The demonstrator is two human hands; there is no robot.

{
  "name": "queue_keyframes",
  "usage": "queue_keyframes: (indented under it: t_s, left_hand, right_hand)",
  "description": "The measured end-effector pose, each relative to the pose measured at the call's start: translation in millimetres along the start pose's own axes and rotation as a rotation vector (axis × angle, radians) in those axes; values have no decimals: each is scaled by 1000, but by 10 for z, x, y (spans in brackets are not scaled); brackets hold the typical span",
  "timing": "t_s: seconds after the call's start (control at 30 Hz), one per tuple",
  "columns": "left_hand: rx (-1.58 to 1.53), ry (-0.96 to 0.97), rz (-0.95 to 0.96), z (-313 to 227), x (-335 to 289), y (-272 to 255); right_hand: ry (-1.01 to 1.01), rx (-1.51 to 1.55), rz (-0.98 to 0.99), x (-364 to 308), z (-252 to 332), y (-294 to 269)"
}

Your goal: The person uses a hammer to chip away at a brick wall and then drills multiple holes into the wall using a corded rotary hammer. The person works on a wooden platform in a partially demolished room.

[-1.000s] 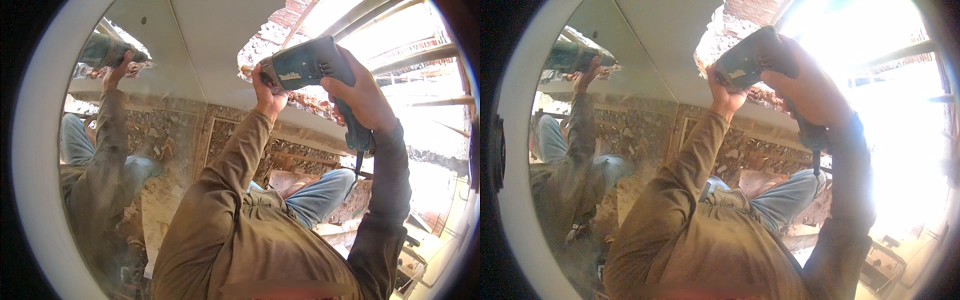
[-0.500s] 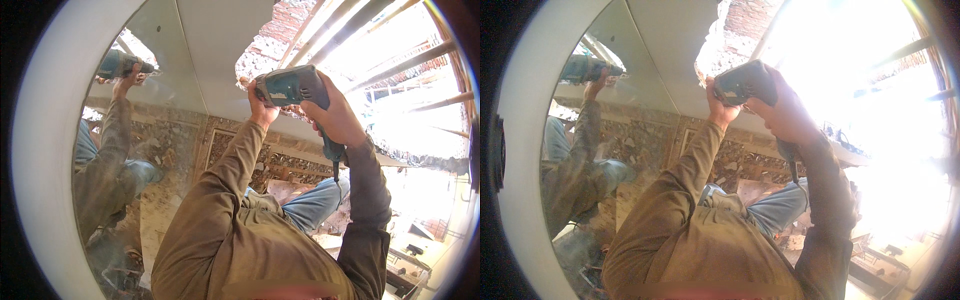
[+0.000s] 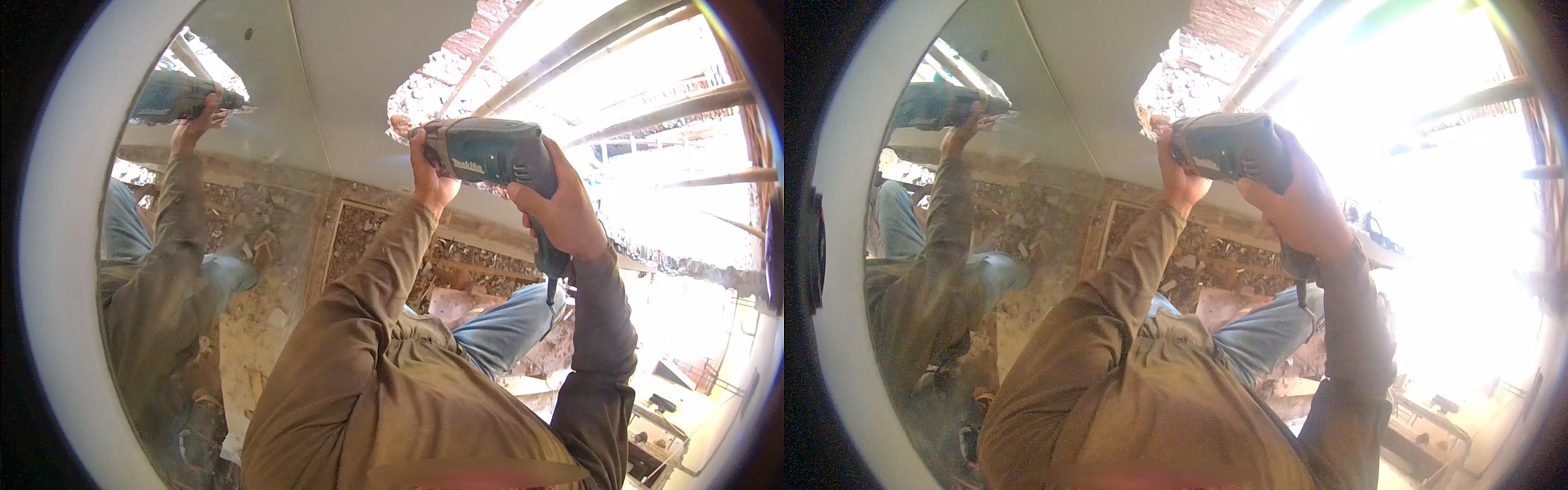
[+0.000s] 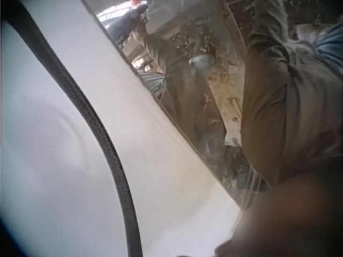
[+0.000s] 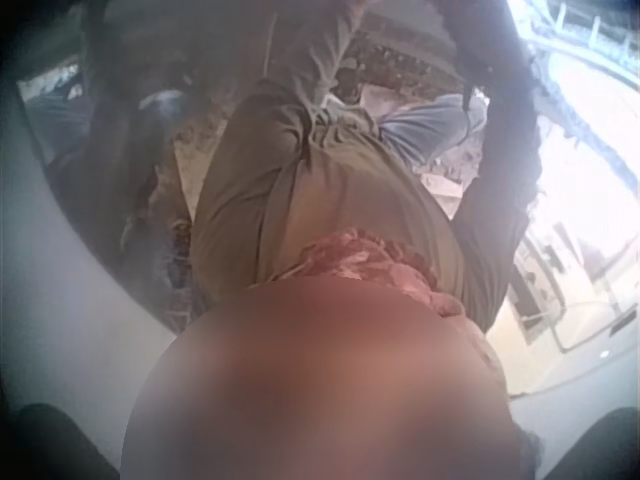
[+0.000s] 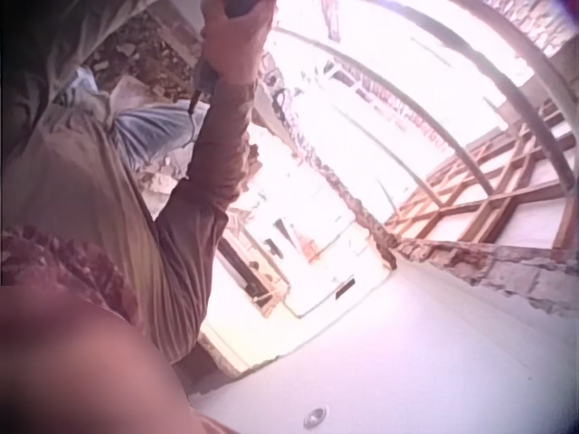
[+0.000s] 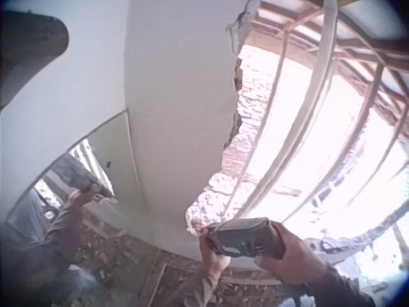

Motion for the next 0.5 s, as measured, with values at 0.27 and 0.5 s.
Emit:
queue_keyframes:
  t_s: [0.27,0.5]
  left_hand:
    - [32,-62,33,-118,-24,-35]
    - [92,-75,14,-71,-50,-194]
  right_hand:
    - [-128,-142,27,125,-165,131]
    - [-141,-73,-7,93,-410,232]
Point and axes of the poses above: each hand's wrist, its own x-axis towards the middle knuckle, its own y-axis out of the palm, z = x × y, the point moved 7 cm from there along x, towards the middle knuckle, and after that the axes turned 12 degrees about x, right-handed, at the moved point
